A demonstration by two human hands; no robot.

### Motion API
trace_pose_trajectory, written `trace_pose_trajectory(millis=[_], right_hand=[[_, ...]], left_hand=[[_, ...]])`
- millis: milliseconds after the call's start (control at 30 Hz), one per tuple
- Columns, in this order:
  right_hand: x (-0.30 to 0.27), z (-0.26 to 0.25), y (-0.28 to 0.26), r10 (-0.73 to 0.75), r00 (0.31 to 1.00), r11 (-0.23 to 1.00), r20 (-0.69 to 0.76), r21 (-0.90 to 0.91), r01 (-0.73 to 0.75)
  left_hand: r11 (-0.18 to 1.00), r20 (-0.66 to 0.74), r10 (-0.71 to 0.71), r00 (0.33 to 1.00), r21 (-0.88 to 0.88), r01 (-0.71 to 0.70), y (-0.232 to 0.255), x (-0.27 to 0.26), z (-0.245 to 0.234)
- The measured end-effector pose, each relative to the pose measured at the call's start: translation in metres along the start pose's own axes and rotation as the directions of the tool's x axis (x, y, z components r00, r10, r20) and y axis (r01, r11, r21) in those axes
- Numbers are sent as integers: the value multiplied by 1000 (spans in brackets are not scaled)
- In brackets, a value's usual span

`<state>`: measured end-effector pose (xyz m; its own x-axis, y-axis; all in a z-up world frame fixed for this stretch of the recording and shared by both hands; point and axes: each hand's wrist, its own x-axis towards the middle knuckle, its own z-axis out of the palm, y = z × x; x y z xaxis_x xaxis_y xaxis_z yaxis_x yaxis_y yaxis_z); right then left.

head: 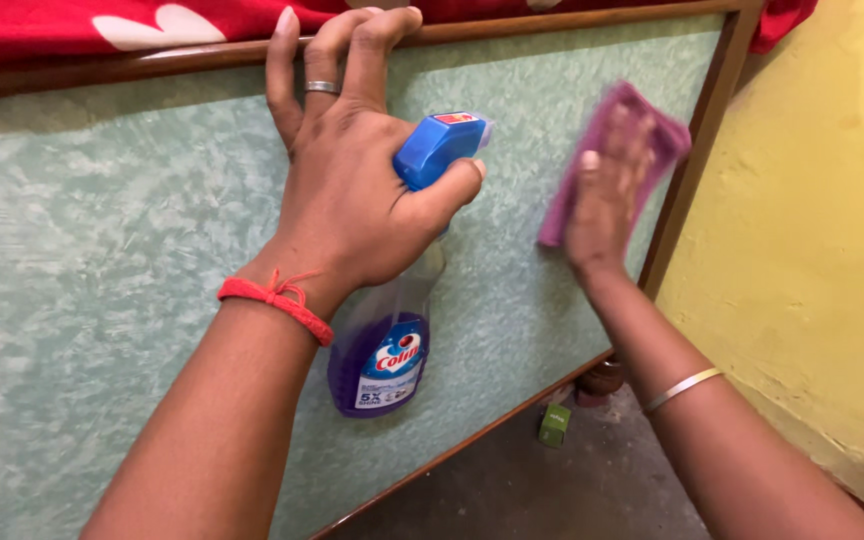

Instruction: The person sprays a cleaning solution onto the side panel of a wooden bed frame and wipes it with a cloth. The person continues wiping the panel and the wooden frame legs while holding the spray bottle.

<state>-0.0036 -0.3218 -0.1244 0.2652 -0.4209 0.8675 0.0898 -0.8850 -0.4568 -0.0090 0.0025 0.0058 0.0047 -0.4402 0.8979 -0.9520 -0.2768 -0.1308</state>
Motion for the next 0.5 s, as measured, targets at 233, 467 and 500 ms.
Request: trace_pose_trajectory(millis=[233,467,500], right_hand=[[-13,-1,-56,-274,962,958,4,-85,273],[-21,20,16,233,954,972,-191,85,-220],[-32,23,28,460,874,886,-157,153,-438]], left_hand=[[1000,6,27,1000,5,-27,-1,-1,1],[1000,40,22,999,-2,-22,0,-1,-7],[1000,37,30,999,-2,-30,0,-1,-7]])
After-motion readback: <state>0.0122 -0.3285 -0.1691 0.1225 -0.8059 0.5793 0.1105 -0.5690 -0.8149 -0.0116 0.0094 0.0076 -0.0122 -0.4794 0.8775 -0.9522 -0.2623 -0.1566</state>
